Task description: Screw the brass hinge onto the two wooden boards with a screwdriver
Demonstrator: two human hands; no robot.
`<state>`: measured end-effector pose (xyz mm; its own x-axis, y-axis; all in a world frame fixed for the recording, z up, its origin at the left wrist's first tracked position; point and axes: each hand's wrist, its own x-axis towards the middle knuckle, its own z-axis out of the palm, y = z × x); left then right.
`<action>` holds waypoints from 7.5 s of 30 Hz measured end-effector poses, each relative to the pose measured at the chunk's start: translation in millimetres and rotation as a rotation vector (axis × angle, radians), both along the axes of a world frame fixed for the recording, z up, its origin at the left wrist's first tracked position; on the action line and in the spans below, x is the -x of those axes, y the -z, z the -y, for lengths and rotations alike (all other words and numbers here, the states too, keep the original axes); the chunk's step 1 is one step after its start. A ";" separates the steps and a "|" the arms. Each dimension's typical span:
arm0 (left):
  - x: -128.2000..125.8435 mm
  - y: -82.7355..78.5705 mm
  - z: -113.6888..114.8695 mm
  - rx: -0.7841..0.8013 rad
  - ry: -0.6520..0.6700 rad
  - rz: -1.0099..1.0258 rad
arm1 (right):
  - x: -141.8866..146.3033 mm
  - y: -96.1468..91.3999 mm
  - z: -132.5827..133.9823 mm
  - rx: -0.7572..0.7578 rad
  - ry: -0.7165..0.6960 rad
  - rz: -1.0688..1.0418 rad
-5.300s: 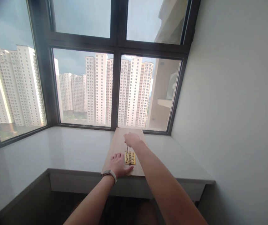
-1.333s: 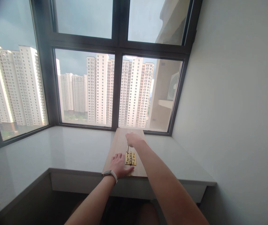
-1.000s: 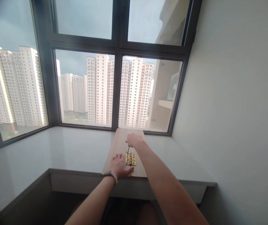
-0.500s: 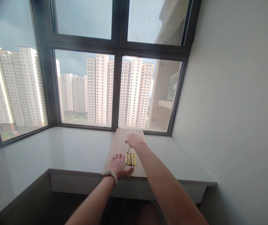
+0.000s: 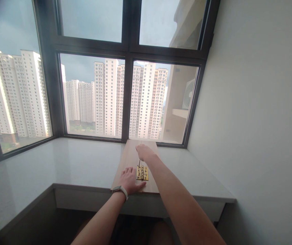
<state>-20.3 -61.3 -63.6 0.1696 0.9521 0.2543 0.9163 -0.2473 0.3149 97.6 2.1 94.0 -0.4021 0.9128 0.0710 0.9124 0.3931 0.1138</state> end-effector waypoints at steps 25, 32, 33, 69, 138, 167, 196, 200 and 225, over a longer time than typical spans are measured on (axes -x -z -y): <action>-1.0 -1.5 1.0 -0.006 -0.007 -0.001 | -4.8 1.7 -2.4 0.043 0.080 -0.058; -0.5 -3.8 2.8 0.023 0.003 -0.010 | -4.9 0.3 0.1 -0.041 0.134 0.001; -0.3 -3.5 2.6 0.018 0.006 -0.008 | -4.5 -0.2 0.2 -0.042 0.128 0.000; 1.8 5.8 -7.0 0.073 0.145 -0.057 | 0.3 3.6 -1.3 0.089 0.043 -0.180; -1.3 5.1 -4.5 0.039 0.038 -0.030 | -31.5 14.8 4.8 -0.219 0.149 -0.288; -2.1 -0.5 -0.6 0.063 0.021 -0.047 | -47.1 30.6 -5.8 -0.105 0.283 -0.204; -1.0 9.3 -6.3 0.000 0.026 -0.015 | -36.8 8.2 -1.7 0.067 0.256 0.023; -1.0 9.8 -6.7 0.001 0.032 -0.021 | -30.9 6.9 -9.9 0.121 0.310 0.080; 0.1 10.6 -7.8 -0.012 0.041 0.007 | -46.6 10.3 -16.1 -0.027 0.258 0.037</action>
